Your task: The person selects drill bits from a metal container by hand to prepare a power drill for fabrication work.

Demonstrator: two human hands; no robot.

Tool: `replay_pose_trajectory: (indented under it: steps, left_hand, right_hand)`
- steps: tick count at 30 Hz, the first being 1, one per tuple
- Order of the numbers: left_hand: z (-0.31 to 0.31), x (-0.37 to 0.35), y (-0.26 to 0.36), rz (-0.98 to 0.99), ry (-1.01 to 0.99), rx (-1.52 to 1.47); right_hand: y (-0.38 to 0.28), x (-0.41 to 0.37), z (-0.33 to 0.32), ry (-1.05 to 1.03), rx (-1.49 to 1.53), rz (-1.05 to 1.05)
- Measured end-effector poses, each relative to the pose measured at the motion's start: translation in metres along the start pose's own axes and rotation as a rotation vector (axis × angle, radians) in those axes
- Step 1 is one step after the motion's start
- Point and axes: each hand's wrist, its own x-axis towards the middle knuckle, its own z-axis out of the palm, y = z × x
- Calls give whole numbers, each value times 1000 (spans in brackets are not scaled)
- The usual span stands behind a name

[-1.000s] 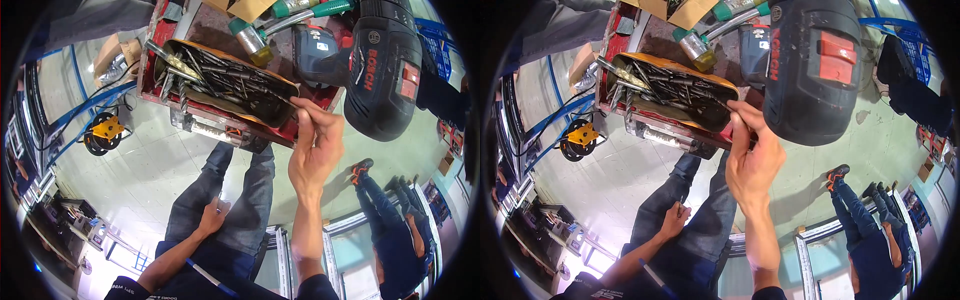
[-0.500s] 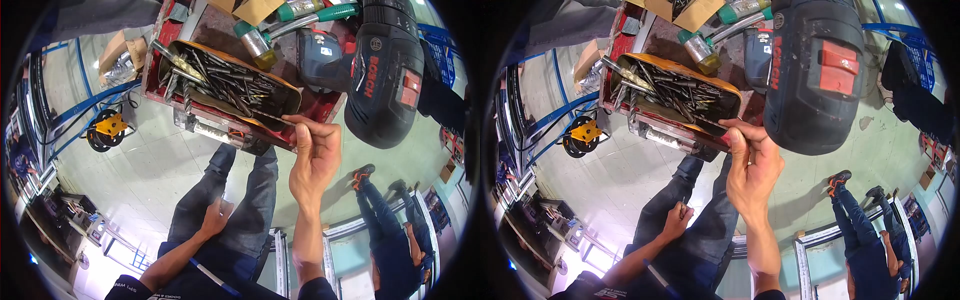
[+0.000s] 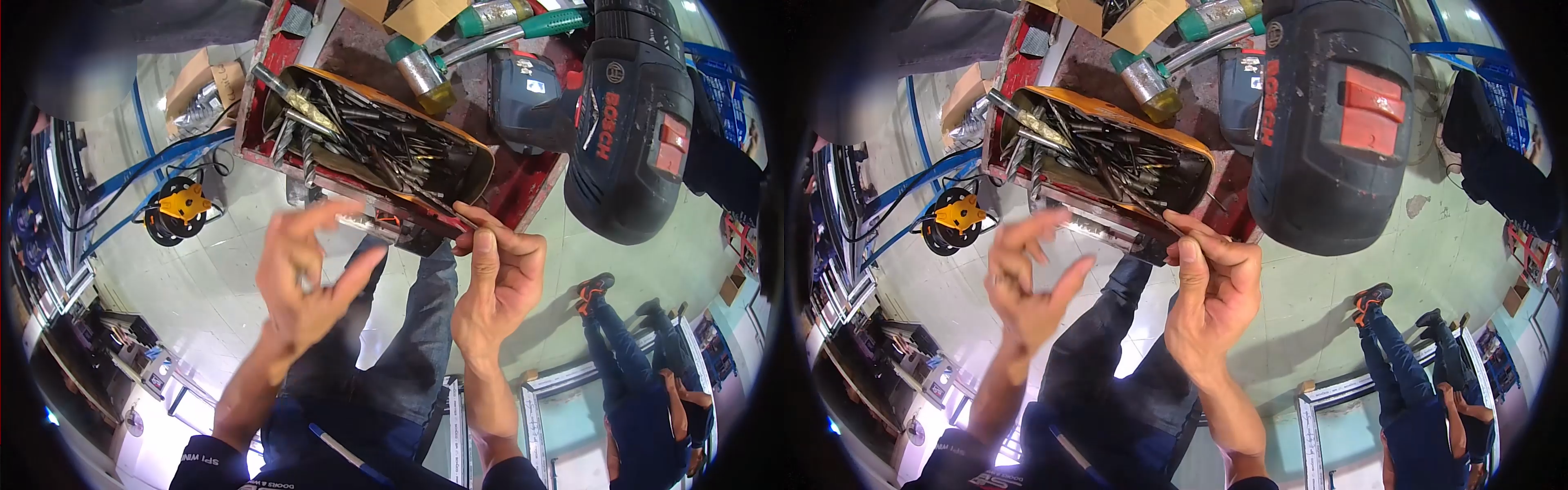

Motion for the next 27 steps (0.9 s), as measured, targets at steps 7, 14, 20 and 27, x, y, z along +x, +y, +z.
replay_pose_trajectory:
  steps: [7,14,20,27]
  left_hand:
    - [0,53,-17,139,-406,336]
    - [-27,82,8,-73,-80,135]
    - [-45,99,-30,-207,-50,211]
    - [-70,47,-69,-396,181,-331]
  right_hand:
    - [-8,-10,9,2,45,-83]
    - [-11,9,-11,91,-369,-323]
    - [11,25,-2,-54,-446,-424]
    - [8,34,-8,36,-675,-334]
